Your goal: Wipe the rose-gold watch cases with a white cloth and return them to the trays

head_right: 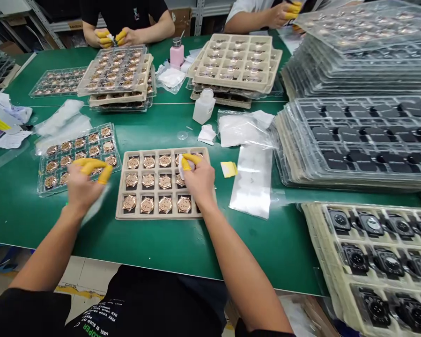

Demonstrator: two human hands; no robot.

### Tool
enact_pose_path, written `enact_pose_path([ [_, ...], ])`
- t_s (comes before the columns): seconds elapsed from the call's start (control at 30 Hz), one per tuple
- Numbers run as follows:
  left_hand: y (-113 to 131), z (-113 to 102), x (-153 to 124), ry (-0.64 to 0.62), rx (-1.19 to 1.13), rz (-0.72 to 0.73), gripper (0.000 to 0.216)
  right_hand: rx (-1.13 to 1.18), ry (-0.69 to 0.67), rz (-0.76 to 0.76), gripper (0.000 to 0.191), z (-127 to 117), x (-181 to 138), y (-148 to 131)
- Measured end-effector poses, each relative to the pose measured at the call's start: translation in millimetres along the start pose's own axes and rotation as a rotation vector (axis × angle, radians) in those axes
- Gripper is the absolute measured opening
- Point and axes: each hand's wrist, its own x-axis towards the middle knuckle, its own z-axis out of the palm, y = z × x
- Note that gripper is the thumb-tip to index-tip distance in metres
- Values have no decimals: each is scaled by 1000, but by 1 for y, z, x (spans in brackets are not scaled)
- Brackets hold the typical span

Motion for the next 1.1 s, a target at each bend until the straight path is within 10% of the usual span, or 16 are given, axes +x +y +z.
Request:
enact_pose_path([
  [0.2,136,79,77,-424,-104,290,25,452,345,26,37,-20,26,4],
  [0.4,186,128,113,-521,-91,314,24,286,382,-6,32,-55,38,19],
  [0.77,129,72,45,-278,-577,152,16,45,26,-127,25,-54,12,-4],
  [1.1,114,83,8,-354,-1128,-153,26,86,-285,-424,20,-37,-30,-38],
])
